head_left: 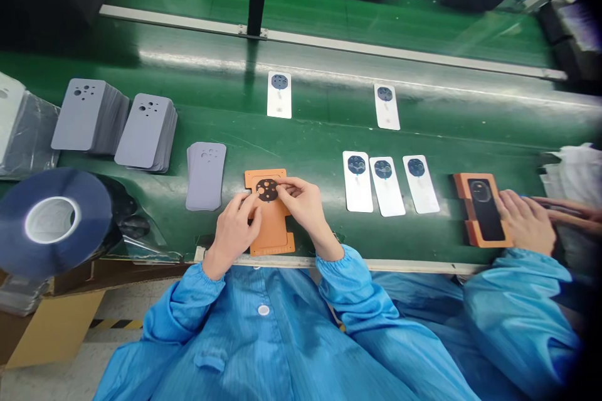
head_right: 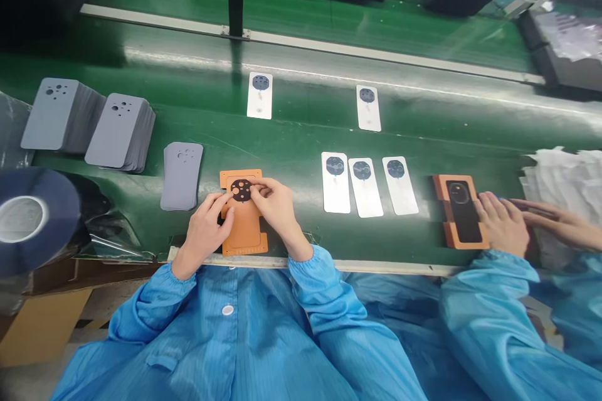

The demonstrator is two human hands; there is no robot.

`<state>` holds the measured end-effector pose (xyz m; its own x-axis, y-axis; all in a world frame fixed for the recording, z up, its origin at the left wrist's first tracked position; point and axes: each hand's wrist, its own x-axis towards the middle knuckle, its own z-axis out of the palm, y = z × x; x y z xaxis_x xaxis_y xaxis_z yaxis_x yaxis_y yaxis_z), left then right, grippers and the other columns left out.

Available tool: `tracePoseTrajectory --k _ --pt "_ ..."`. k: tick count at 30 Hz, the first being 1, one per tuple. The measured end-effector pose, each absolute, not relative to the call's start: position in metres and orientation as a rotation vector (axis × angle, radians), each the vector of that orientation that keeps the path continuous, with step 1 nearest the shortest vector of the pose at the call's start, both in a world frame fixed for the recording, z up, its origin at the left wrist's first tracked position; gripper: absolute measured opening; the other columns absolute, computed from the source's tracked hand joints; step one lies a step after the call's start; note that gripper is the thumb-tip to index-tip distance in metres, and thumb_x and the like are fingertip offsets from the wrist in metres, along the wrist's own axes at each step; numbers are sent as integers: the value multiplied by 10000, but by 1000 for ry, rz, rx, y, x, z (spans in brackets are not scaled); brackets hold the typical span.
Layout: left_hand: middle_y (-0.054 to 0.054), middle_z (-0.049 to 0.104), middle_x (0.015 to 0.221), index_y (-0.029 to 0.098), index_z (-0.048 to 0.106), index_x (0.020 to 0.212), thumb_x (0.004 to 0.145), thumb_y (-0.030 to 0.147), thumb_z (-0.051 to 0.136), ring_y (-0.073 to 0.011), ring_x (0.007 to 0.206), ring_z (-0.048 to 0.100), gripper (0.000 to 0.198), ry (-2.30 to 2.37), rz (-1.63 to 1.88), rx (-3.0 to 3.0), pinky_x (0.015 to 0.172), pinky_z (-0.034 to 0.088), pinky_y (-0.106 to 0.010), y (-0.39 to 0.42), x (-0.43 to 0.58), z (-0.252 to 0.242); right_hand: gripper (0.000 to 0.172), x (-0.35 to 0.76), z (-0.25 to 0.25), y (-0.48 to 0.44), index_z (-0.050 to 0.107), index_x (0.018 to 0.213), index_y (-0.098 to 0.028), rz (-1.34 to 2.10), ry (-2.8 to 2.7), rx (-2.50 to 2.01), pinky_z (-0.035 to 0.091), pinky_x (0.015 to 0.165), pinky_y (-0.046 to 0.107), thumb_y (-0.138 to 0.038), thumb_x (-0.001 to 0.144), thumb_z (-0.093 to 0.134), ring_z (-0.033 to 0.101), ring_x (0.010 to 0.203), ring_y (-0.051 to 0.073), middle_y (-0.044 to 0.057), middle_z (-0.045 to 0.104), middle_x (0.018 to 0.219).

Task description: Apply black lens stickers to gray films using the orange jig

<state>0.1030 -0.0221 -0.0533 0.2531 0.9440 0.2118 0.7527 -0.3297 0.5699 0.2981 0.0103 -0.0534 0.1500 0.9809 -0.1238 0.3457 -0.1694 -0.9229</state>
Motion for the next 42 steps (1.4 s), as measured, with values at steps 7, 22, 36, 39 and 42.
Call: tracePoseTrajectory --k 7,22,36,39,42 --pt "-97 700 1193 193 632 1311 1018 247 542 -233 1036 719 311 1577 658 2199 807 577 -306 -20 104 -48 255 299 -53 11 835 1088 -240 766 -1558 -1602 495 672 308 -236 917 646 541 675 144 22 590 856" --pt "-91 676 1184 219 628 1360 1026 266 537 -219 1009 706 350 1569 625 2208 812 567 -296 -24 99 -47 341 320 -51 22 786 1278 -323 1041 -1704 -1608 460 724 310 -258 994 607 539 745 162 17 525 866" --pt "-30 666 1048 258 692 1322 990 281 584 -126 708 612 350 1564 638 1900 674 504 -265 -19 98 -38 273 325 -47 29 835 1135 -244 1045 -1472 -1545 459 682 310 -315 933 665 507 682 141 6 543 838" --pt "-14 656 1005 253 733 1240 975 261 583 -85 576 514 305 1517 686 1770 616 468 -255 -11 96 -38 263 316 -42 28 835 1121 -246 1001 -1620 -1525 479 741 324 -286 978 619 565 744 160 26 566 878" --pt "-24 674 1002 226 761 1125 956 264 602 -79 554 497 235 1498 764 1676 585 452 -249 -6 94 -41 279 308 -40 30 831 1120 -258 928 -1767 -1593 484 813 341 -235 1003 578 618 849 197 46 593 909"
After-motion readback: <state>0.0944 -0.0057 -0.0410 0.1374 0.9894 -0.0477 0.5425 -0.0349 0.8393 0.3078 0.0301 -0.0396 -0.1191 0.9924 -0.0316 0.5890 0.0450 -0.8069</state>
